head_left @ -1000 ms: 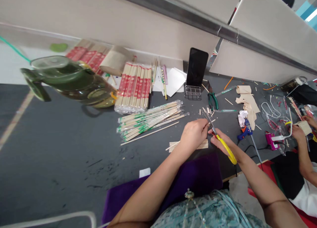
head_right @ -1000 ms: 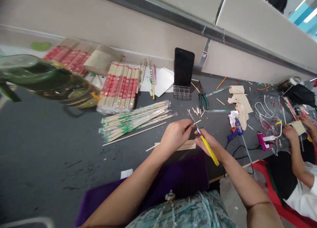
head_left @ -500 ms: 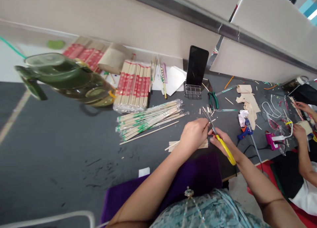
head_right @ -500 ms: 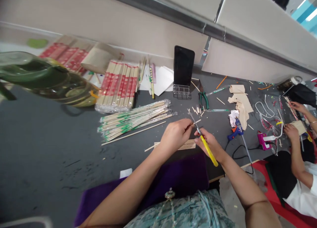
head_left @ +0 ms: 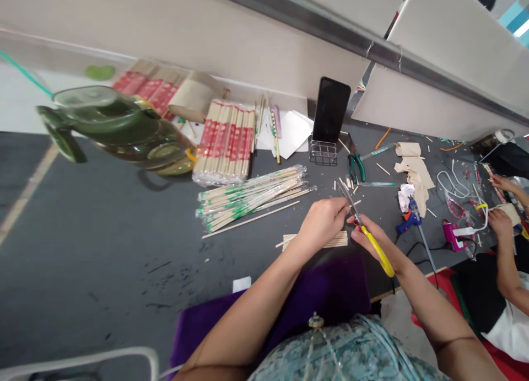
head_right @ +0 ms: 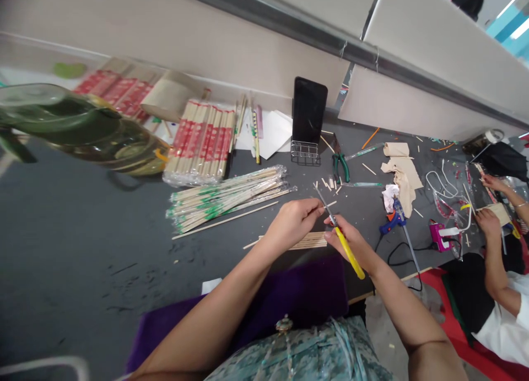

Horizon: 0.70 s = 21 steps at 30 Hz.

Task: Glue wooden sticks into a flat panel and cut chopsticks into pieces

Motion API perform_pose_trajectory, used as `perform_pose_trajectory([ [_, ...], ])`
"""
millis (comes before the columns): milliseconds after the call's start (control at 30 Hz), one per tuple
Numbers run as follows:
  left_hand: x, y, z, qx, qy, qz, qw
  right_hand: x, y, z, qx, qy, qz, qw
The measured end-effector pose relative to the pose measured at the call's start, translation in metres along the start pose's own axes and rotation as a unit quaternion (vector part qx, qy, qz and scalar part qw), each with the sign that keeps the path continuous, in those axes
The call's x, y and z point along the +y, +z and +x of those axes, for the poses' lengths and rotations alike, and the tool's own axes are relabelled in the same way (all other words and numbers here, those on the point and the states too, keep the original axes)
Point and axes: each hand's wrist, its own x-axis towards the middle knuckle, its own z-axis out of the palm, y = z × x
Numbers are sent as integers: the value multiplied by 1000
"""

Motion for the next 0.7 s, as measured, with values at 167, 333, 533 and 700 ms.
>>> perform_pose_trajectory([
  [167,-2,-2,1,-11,-15,-31,999,-2,3,1,17,-13,-1,1000],
  [333,-2,-1,1,0,-21,-8,1000,-2,3,5,22,-12,5,1000],
  [533,0,2,0,10,-1,33,999,-5,1,4,10,2,13,1000],
  [700,1,1,-1,13,1,24,1000,-6,-1,0,-19,10,18,1000],
])
